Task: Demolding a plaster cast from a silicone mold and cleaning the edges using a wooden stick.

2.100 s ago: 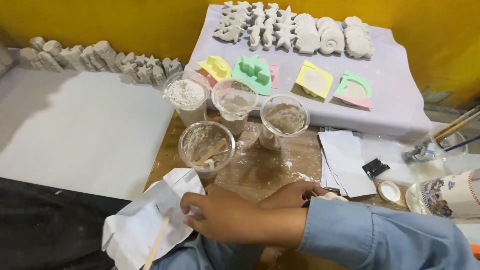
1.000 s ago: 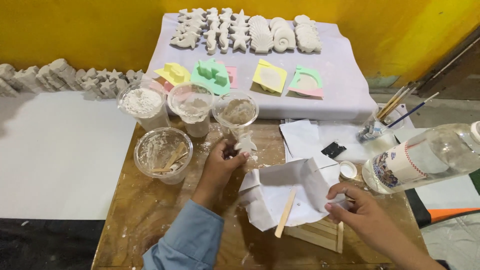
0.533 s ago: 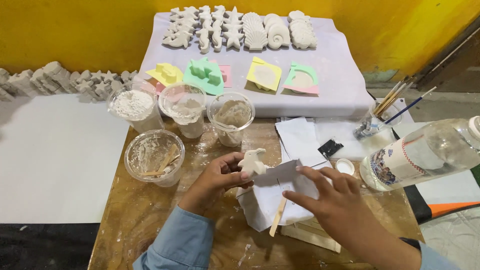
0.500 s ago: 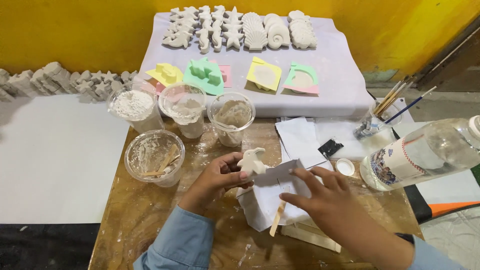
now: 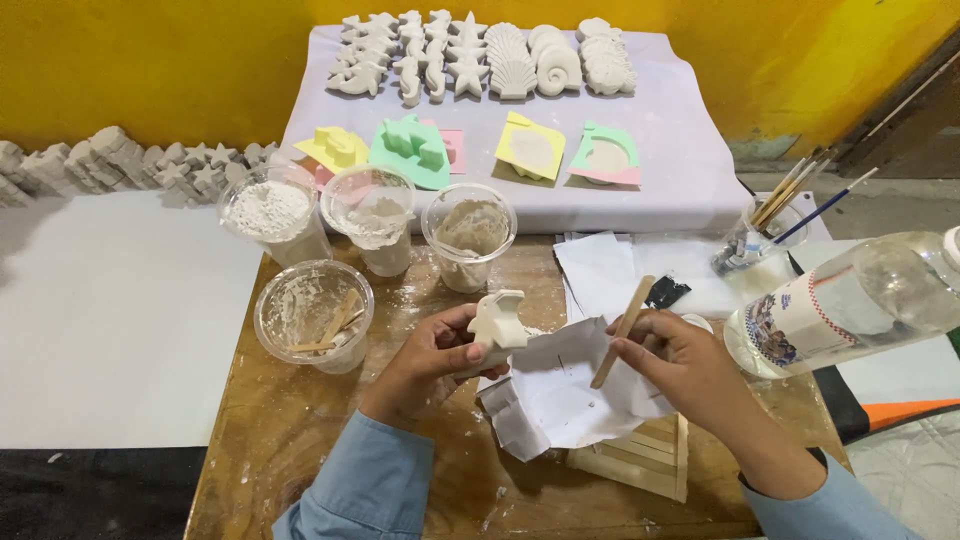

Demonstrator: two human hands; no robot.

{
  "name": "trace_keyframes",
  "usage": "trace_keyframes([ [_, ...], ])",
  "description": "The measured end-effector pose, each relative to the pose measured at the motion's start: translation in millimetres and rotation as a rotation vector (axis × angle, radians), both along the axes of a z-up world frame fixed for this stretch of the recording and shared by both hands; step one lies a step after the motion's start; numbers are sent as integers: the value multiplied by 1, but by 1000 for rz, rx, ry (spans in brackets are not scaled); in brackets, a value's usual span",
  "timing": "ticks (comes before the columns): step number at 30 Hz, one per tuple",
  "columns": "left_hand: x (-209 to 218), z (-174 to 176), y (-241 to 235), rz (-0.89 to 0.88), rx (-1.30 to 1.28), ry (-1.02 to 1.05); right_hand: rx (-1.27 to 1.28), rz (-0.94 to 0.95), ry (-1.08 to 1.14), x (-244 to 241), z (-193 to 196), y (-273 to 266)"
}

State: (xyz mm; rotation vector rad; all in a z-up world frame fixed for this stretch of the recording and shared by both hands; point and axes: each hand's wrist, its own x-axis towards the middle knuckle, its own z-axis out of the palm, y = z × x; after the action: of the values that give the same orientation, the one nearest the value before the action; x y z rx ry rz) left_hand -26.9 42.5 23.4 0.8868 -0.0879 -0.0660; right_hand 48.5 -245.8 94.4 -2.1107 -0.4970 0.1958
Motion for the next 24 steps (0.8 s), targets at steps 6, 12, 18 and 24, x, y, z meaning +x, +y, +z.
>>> trace_keyframes([
  [6, 3, 2, -2, -40, -11, -79, 82, -74, 87, 4, -30, -15],
  [12, -3, 12, 2, -55, 93, 47, -174, -269, 571, -19, 4, 33],
  [18, -14, 30, -7, -19, 100, 12, -51, -48, 174, -17, 4, 30],
  [24, -15, 47, -31, 175, 559, 32, 780, -40, -54, 1, -5, 11],
])
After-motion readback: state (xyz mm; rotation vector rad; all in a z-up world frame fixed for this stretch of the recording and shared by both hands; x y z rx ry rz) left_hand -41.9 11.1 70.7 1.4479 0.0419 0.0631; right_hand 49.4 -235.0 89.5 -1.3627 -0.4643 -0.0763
